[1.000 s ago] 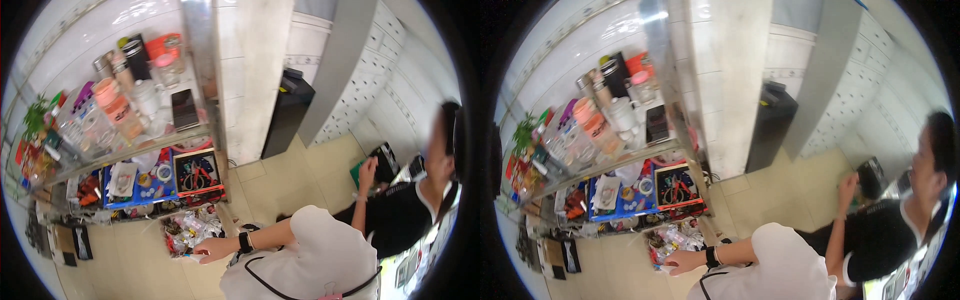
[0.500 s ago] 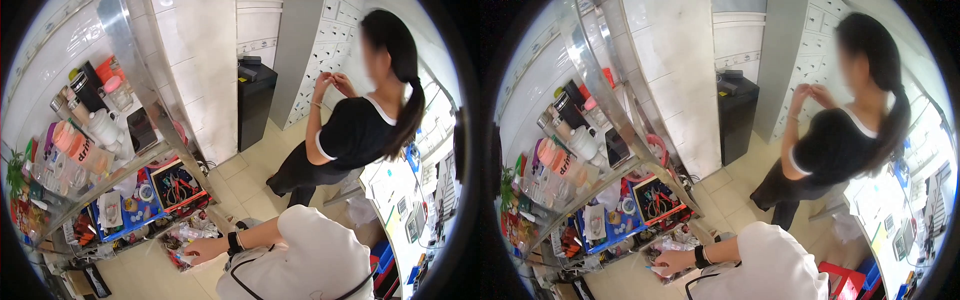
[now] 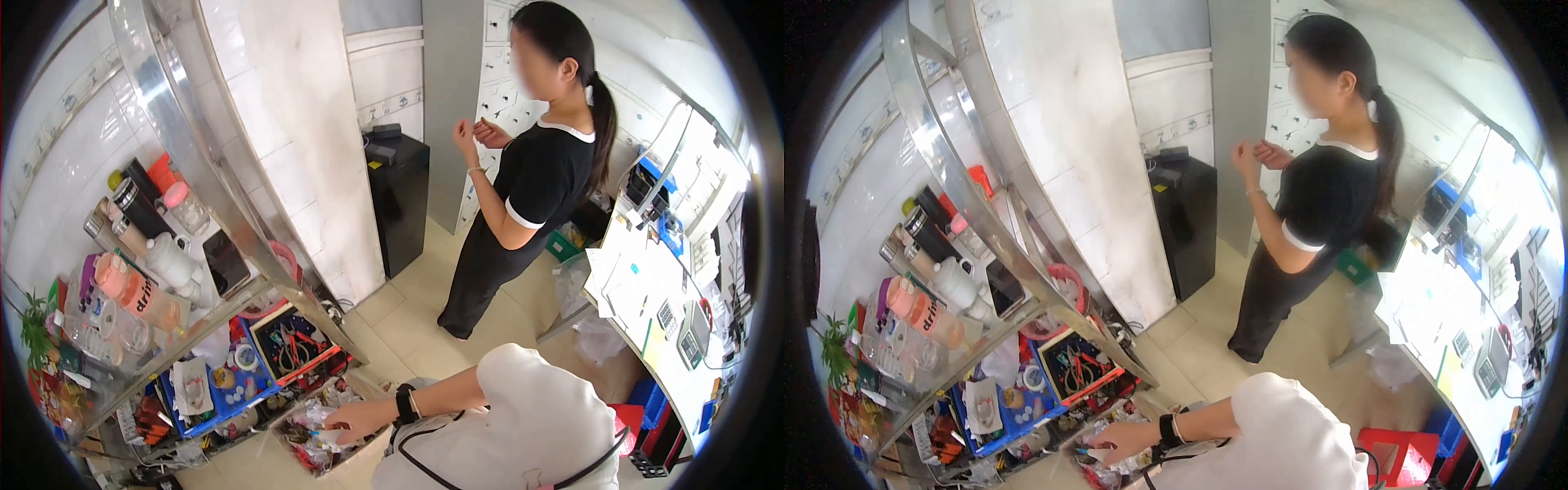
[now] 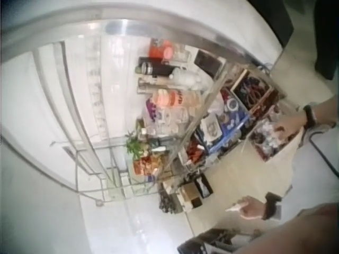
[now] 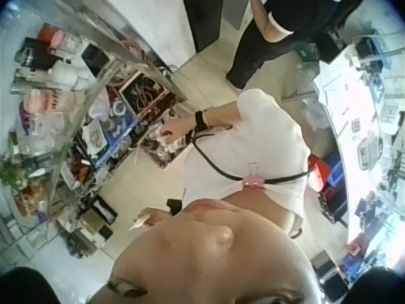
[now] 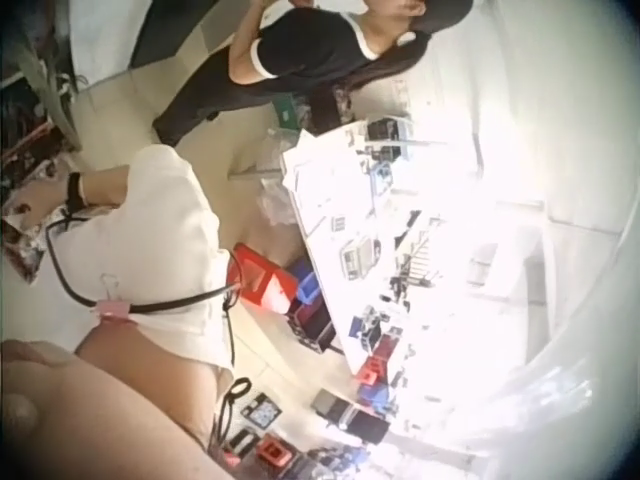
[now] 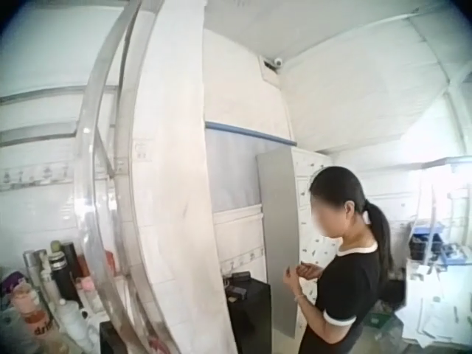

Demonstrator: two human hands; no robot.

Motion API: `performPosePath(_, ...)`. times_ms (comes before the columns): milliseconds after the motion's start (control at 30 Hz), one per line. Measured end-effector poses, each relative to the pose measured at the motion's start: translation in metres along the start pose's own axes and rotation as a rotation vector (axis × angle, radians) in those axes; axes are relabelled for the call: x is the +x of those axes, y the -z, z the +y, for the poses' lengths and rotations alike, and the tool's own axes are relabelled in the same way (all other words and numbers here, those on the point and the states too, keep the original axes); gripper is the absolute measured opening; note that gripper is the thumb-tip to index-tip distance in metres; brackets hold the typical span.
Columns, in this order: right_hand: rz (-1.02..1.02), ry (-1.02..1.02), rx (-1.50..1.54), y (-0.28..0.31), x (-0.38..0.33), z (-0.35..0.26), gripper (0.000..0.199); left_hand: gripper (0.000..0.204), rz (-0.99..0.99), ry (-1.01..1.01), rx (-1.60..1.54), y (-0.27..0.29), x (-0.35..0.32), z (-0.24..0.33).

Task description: Assembling and inspecting small plastic figures in a manufacturing workshop.

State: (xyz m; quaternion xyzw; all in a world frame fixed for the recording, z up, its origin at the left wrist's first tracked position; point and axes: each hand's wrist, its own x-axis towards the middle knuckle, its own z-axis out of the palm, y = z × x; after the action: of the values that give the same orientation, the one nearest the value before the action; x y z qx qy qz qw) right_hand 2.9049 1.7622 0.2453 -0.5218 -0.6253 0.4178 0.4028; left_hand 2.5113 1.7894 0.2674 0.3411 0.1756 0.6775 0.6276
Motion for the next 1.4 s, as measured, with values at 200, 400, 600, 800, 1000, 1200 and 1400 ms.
performPosePath(200, 0.103, 0.0, -0.03, 0.022, -0.026, 0.02, 0.034, 0.033, -0.095, 0.067, -0.21, -0.039, 0.007, -0.037)
performPosePath(400, 0.247, -0.136, 0.0, 0.052, -0.062, 0.004, 0.028, 0.033, -0.294, 0.173, -0.433, -0.047, 0.029, -0.056)
performPosePath(600, 0.473, -0.168, -0.37, 0.071, -0.087, -0.019, 0.028, 0.031, -0.297, 0.24, -0.701, -0.082, 0.031, -0.061)
performPosePath(800, 0.792, 0.014, -0.908, 0.129, -0.116, -0.117, 0.03, 0.03, -0.275, 0.228, -0.631, -0.057, 0.027, -0.062)
performPosePath(1000, 1.36, -0.099, -1.338, 0.171, -0.18, -0.22, 0.022, 0.031, -0.117, 0.062, -0.39, -0.045, 0.0, -0.052)
performPosePath(1200, 1.2, -0.19, -1.346, 0.157, -0.203, -0.218, 0.027, 0.028, -0.069, 0.084, -0.449, -0.036, -0.012, -0.057)
performPosePath(1400, 0.982, -0.234, -1.21, 0.136, -0.186, -0.208, 0.022, 0.027, -0.122, 0.054, -0.526, -0.042, -0.023, -0.05)
